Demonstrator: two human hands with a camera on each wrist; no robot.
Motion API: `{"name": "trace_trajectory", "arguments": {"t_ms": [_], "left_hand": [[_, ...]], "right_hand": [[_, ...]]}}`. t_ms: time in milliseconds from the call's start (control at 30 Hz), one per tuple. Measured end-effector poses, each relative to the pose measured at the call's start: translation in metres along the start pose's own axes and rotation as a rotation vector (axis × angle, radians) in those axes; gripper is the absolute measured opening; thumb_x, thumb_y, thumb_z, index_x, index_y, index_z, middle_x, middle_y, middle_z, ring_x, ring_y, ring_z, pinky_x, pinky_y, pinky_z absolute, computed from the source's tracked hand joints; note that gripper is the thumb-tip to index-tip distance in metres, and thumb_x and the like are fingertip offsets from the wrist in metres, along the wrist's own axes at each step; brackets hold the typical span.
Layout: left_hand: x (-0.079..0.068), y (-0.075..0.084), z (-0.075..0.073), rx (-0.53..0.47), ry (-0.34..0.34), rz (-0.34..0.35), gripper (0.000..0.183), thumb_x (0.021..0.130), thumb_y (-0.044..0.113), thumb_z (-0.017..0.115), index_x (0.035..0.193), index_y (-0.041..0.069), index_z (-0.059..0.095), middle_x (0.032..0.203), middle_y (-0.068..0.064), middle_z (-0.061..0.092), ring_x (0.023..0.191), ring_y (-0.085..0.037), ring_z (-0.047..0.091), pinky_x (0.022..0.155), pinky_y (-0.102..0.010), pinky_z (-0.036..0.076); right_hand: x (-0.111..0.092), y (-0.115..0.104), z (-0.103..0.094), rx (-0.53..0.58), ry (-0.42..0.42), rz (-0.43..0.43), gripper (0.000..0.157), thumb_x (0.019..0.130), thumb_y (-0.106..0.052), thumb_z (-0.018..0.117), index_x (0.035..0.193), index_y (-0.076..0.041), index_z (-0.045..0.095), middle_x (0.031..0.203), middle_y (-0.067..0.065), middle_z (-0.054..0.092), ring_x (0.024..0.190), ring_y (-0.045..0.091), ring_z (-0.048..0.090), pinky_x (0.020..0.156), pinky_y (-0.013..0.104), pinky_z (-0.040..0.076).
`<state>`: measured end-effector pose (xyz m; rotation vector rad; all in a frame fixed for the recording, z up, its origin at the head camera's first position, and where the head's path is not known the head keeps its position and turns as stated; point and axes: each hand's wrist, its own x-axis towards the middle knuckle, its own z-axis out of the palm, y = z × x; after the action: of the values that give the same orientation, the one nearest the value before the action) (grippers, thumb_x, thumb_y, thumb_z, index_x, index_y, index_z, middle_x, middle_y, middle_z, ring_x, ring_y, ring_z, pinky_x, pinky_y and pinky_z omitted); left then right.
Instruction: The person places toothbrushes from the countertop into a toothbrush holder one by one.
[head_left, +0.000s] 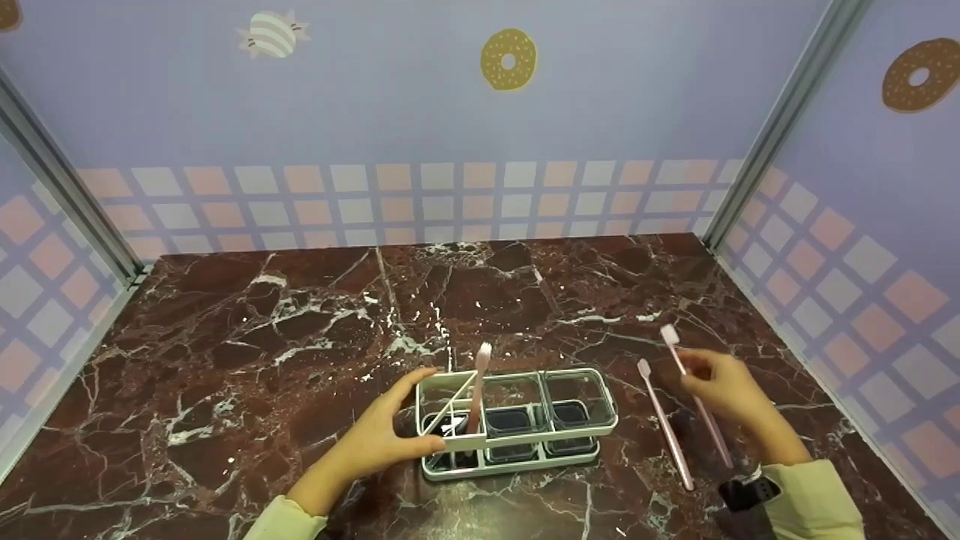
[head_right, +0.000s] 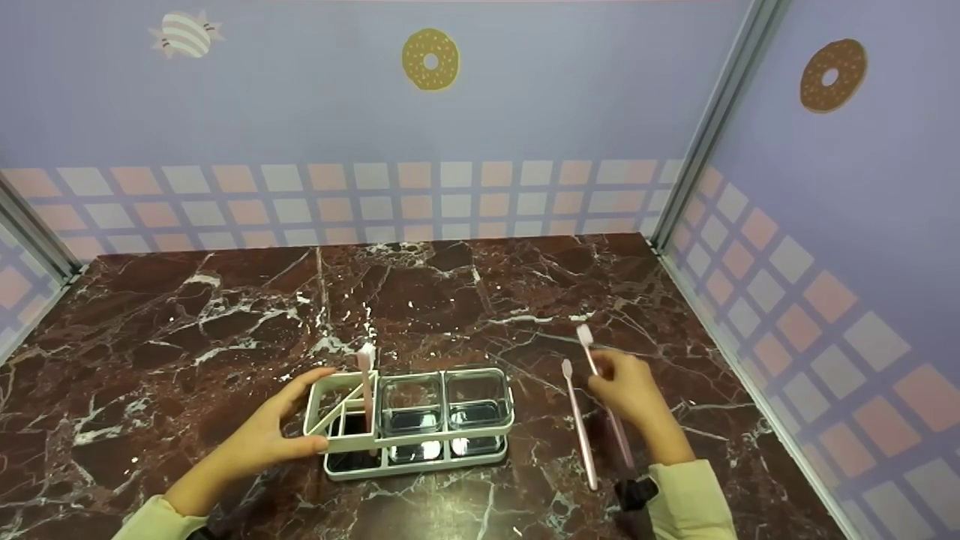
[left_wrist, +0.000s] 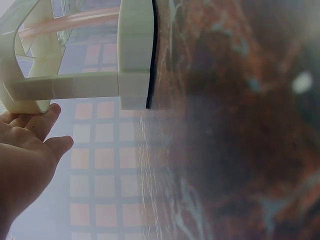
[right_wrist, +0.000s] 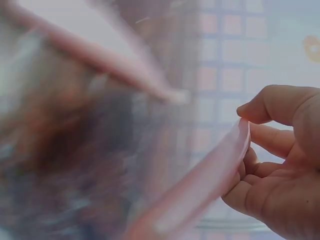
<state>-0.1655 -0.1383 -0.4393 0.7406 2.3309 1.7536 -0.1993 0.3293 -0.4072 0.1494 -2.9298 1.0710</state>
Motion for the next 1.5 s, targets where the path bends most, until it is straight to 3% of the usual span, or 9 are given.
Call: {"name": "trace_trajectory", "arguments": {"t_ms": [267, 567, 833, 933, 1133, 1267, 1500], "left_hand": [[0.0, 0.001, 0.0, -0.004, 0.006, -0.035, 0.09, 0.073, 0.025, 0.083, 0.147, 0.014, 0.034, 0.127, -0.023, 0.055, 0.104, -0.036, 0.059, 0.091, -0.051, 0.047], [0.0, 0.0, -0.001, 0.006, 0.005, -0.006, 0.091, 0.074, 0.024, 0.082, 0.147, 0.007, 0.033, 0.129, -0.023, 0.054, 0.108, -0.039, 0.057, 0.093, -0.052, 0.045], [-0.002, 0.0, -0.001, 0.096, 0.026, -0.011, 0.087, 0.074, 0.028, 0.082, 0.146, 0.01, 0.036, 0.135, -0.016, 0.052, 0.119, -0.042, 0.05, 0.103, -0.062, 0.034], [-0.002, 0.001, -0.001, 0.103, 0.033, -0.016, 0.088, 0.073, 0.029, 0.082, 0.146, 0.01, 0.036, 0.137, -0.014, 0.051, 0.122, -0.042, 0.047, 0.105, -0.064, 0.031], [-0.001, 0.001, 0.0, 0.055, 0.013, -0.013, 0.087, 0.074, 0.026, 0.082, 0.146, 0.012, 0.036, 0.131, -0.021, 0.053, 0.11, -0.04, 0.055, 0.098, -0.057, 0.041], [-0.001, 0.001, -0.001, 0.062, 0.017, -0.013, 0.087, 0.074, 0.026, 0.082, 0.146, 0.012, 0.036, 0.132, -0.019, 0.053, 0.112, -0.041, 0.054, 0.1, -0.058, 0.039], [-0.001, 0.001, -0.001, 0.07, 0.024, -0.011, 0.087, 0.074, 0.026, 0.082, 0.146, 0.012, 0.036, 0.135, -0.017, 0.052, 0.118, -0.042, 0.051, 0.102, -0.061, 0.035]], "right_hand": [[-0.003, -0.06, -0.012, 0.069, 0.127, -0.11, 0.034, 0.086, 0.0, 0.059, 0.12, 0.005, 0.061, 0.087, 0.011, 0.061, 0.068, 0.008, 0.052, 0.058, 0.02, 0.047], [-0.005, -0.116, -0.001, 0.213, 0.19, -0.206, 0.027, 0.085, 0.006, 0.059, 0.112, 0.005, 0.062, 0.087, 0.011, 0.06, 0.069, 0.009, 0.055, 0.061, 0.018, 0.05], [-0.012, -0.166, 0.018, 0.451, 0.202, -0.285, 0.021, 0.084, 0.013, 0.057, 0.105, 0.008, 0.059, 0.085, 0.011, 0.058, 0.07, 0.016, 0.056, 0.062, 0.021, 0.052], [-0.017, -0.184, 0.028, 0.503, 0.2, -0.369, 0.021, 0.082, 0.015, 0.055, 0.102, 0.009, 0.057, 0.084, 0.009, 0.058, 0.07, 0.016, 0.055, 0.062, 0.021, 0.052], [-0.027, -0.211, 0.048, 0.551, 0.199, -0.596, 0.022, 0.078, 0.018, 0.056, 0.099, 0.011, 0.055, 0.086, 0.013, 0.058, 0.072, 0.013, 0.057, 0.065, 0.023, 0.054], [-0.031, -0.224, 0.059, 0.567, 0.189, -0.738, 0.021, 0.077, 0.02, 0.056, 0.096, 0.011, 0.054, 0.086, 0.013, 0.058, 0.072, 0.01, 0.055, 0.062, 0.022, 0.054], [-0.032, -0.236, 0.075, 0.603, 0.173, -0.897, 0.021, 0.077, 0.02, 0.058, 0.094, 0.007, 0.054, 0.084, 0.015, 0.057, 0.071, 0.013, 0.057, 0.059, 0.025, 0.054]]}}
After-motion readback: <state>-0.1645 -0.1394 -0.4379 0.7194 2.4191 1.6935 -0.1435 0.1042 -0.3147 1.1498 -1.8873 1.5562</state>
